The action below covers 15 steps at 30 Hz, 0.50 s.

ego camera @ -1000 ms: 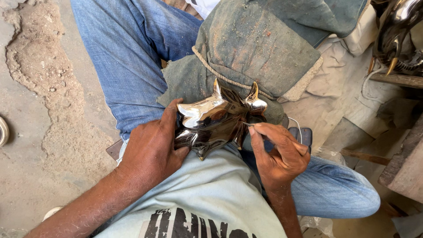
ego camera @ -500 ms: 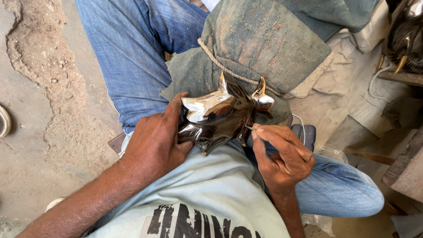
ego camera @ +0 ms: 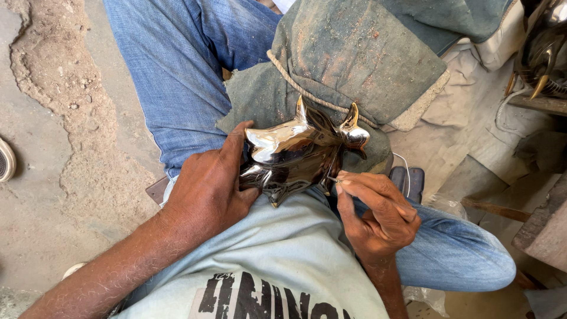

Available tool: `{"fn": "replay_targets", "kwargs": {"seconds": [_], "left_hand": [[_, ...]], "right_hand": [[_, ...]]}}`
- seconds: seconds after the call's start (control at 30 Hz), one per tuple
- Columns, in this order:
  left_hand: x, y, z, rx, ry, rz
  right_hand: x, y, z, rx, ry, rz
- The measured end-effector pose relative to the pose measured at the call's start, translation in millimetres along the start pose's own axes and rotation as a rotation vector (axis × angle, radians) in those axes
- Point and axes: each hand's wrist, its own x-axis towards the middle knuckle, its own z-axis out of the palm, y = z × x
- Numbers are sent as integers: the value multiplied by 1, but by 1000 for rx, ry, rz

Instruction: The person sits cross-legged and uses a small tool to rub and polish the surface of a shiny metallic object held in the left hand. The person repeatedly rotates the object to access different edges and surfaces while continuing to rub with the tool.

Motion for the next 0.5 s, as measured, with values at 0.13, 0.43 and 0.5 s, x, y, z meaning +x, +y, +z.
{"fn": "replay_targets", "kwargs": {"seconds": [0.13,0.43,0.5], "left_hand": [[0,-1,0,8,-26,-25],[0,-4,3,-1,27,41],[-1,-4,2,1,19,33]], "right_hand": [[0,-1,-1,14,-12,-9],[1,-3,-3,17,-39,-15],[1,-4,-3,26,-42,-12]]}}
